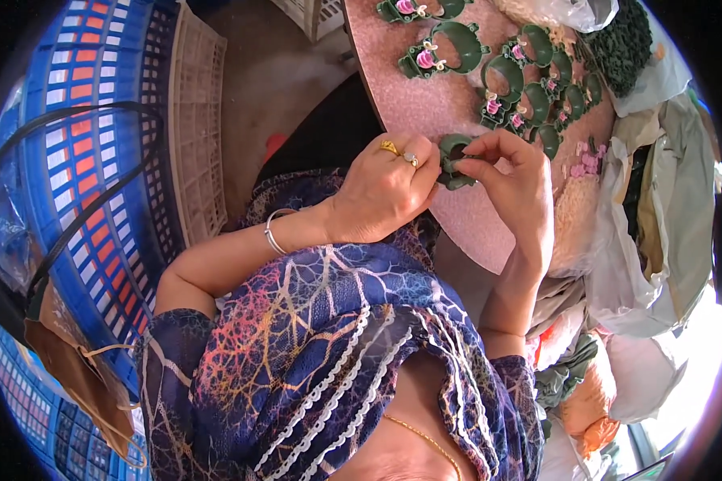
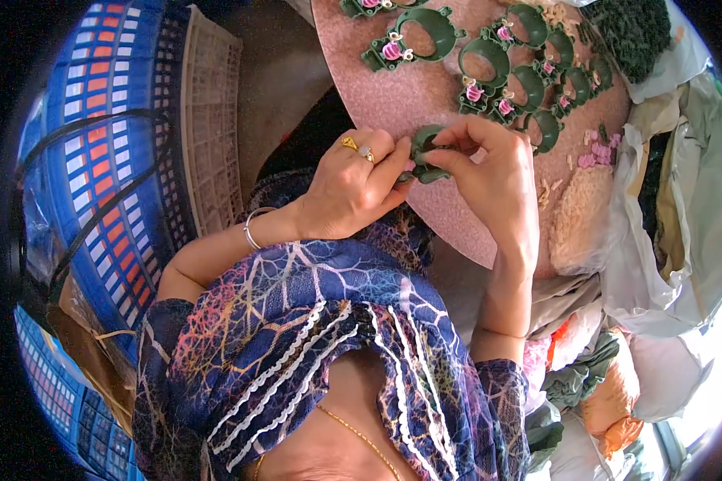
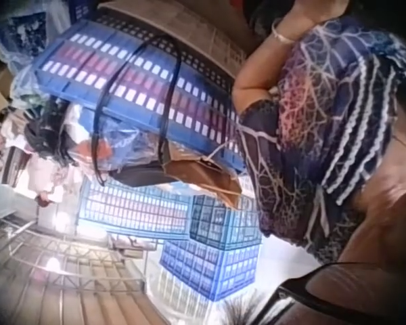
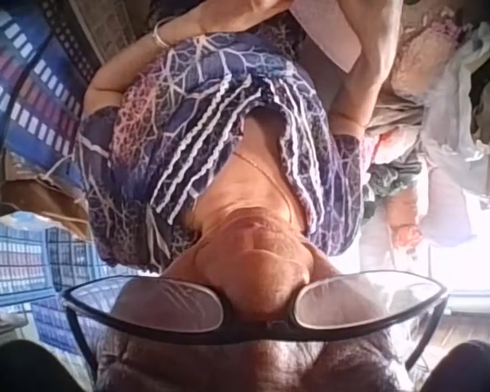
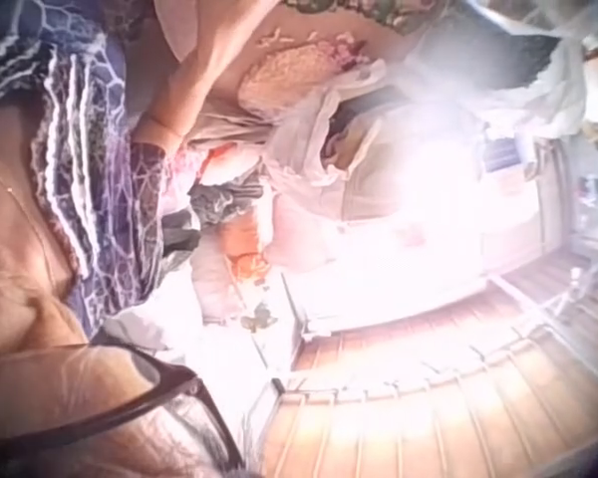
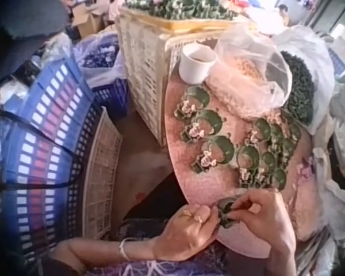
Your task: Assembling decorative toy rings by manually attaching small flower and character components.
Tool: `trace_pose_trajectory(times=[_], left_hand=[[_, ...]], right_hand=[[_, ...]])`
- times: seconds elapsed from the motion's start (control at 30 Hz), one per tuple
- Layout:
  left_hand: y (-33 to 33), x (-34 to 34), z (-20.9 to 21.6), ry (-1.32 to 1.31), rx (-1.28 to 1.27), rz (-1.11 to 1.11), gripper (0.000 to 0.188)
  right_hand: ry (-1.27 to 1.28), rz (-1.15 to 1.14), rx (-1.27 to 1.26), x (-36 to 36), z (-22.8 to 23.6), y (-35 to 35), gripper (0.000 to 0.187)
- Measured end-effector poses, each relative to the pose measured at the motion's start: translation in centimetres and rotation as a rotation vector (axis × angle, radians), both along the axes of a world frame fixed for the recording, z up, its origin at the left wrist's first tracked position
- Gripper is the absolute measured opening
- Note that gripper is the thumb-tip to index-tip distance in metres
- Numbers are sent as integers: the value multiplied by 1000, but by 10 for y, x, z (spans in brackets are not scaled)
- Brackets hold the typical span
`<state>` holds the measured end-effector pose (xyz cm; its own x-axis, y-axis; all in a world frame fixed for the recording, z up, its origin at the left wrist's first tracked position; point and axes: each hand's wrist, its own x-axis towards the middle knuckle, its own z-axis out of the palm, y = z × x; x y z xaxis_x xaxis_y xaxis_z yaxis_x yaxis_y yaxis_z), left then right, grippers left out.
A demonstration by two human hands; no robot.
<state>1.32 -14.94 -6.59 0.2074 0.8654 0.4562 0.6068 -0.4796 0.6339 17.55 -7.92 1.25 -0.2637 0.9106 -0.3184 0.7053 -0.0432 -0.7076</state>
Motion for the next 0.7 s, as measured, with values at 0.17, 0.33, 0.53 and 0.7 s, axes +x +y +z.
trace_pose_trajectory(times=[0.17, 0.33, 0.53, 0.7], left_hand=[[1, 1, -1, 106, 74, -48, 40], [1, 0, 1, -10, 15, -15, 40], [2, 0, 6, -57, -95, -18, 41], [1, 0, 6, -76, -77, -7, 40]], right_hand=[[-204, 310, 179, -13, 14, 17, 13], [-315, 426, 387, -12, 12, 7, 12], [-236, 288, 471, 1, 3, -9, 13], [-277, 176, 679, -14, -10, -1, 39]])
